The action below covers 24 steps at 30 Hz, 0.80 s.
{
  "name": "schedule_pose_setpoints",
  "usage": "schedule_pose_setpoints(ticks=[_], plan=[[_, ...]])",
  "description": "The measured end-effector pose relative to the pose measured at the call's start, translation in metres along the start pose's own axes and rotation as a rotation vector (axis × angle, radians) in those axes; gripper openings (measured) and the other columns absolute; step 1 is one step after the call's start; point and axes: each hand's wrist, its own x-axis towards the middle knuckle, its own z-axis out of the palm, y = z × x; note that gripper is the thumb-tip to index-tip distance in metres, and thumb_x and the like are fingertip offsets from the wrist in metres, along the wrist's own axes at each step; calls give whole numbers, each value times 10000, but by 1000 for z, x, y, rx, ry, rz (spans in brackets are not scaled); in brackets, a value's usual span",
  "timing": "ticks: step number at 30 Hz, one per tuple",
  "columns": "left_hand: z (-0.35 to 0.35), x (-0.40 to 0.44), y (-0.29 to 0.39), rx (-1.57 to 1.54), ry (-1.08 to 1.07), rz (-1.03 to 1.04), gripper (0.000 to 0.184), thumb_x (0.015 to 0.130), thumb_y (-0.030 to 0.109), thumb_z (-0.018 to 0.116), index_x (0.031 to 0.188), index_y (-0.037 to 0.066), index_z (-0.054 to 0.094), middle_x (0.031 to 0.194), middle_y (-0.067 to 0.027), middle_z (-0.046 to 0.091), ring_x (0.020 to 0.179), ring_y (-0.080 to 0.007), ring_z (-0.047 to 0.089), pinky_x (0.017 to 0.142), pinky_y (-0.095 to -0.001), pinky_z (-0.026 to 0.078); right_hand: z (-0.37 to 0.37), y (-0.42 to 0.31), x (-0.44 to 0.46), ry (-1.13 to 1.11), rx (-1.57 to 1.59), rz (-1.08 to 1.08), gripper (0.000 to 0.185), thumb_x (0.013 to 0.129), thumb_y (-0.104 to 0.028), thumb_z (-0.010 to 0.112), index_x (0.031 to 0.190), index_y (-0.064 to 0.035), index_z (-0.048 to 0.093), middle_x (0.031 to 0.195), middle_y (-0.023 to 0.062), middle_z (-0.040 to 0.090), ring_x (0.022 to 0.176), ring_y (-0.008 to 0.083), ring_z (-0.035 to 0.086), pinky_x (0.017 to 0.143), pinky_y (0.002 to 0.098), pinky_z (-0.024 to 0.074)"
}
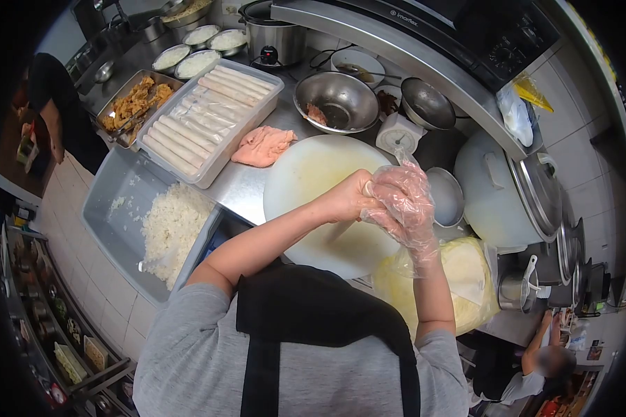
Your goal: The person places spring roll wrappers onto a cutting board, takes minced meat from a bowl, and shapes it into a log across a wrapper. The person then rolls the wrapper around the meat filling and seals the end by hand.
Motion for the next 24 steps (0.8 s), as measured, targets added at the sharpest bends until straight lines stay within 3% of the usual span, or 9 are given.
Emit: schedule_pose_setpoints(ticks=[3, 6, 12, 18, 21, 24], plan=[[2, 0, 10, -9, 3, 5, 105, 759, 134, 685, 755, 30, 669, 629, 24, 598, 587, -26, 507, 502, -222, 415, 6, 3, 2, 11, -31, 3, 332, 693, -248, 747, 993, -133, 662, 1021, 57, 611, 1015, 258, 566, 995, 473, 357], [4, 1, 3, 99, 52, 175, 139, 754, 127, 690, 773, -8, 662, 649, 17, 610, 632, -27, 510, 545, -235, 432, 9, 1, 5, -3, -55, 14, 301, 700, -221, 743, 973, -128, 659, 1014, 64, 609, 1015, 261, 561, 973, 461, 363], [-1, -2, 6, 154, 206, 13, 106, 728, 97, 688, 762, 0, 664, 646, -9, 628, 622, -62, 531, 573, -288, 458, 22, -16, 1, 166, -33, 167, 232, 692, -210, 748, 847, -93, 620, 987, 85, 588, 990, 290, 551, 933, 466, 362], [-3, 0, -5, 337, 132, 213, 124, 648, 76, 704, 743, 7, 664, 656, -27, 647, 599, -78, 537, 571, -291, 453, 21, -10, 11, 56, -124, 80, 222, 700, -208, 692, 780, -36, 577, 967, 133, 577, 946, 338, 540, 865, 444, 413], [8, -1, 3, 175, 166, 141, 76, 668, 54, 685, 720, 8, 656, 634, -17, 625, 597, -62, 519, 557, -279, 439, 17, -5, 7, 42, -83, 130, 233, 744, -266, 690, 810, -54, 621, 997, 119, 575, 972, 301, 550, 934, 454, 376], [10, -3, 27, 81, 230, -19, 50, 679, 39, 678, 712, 10, 656, 604, 4, 586, 597, -41, 492, 539, -260, 419, 12, -6, 1, 249, 475, 325, 242, 767, -250, 659, 879, -35, 660, 1042, 133, 573, 988, 302, 555, 912, 418, 410]])
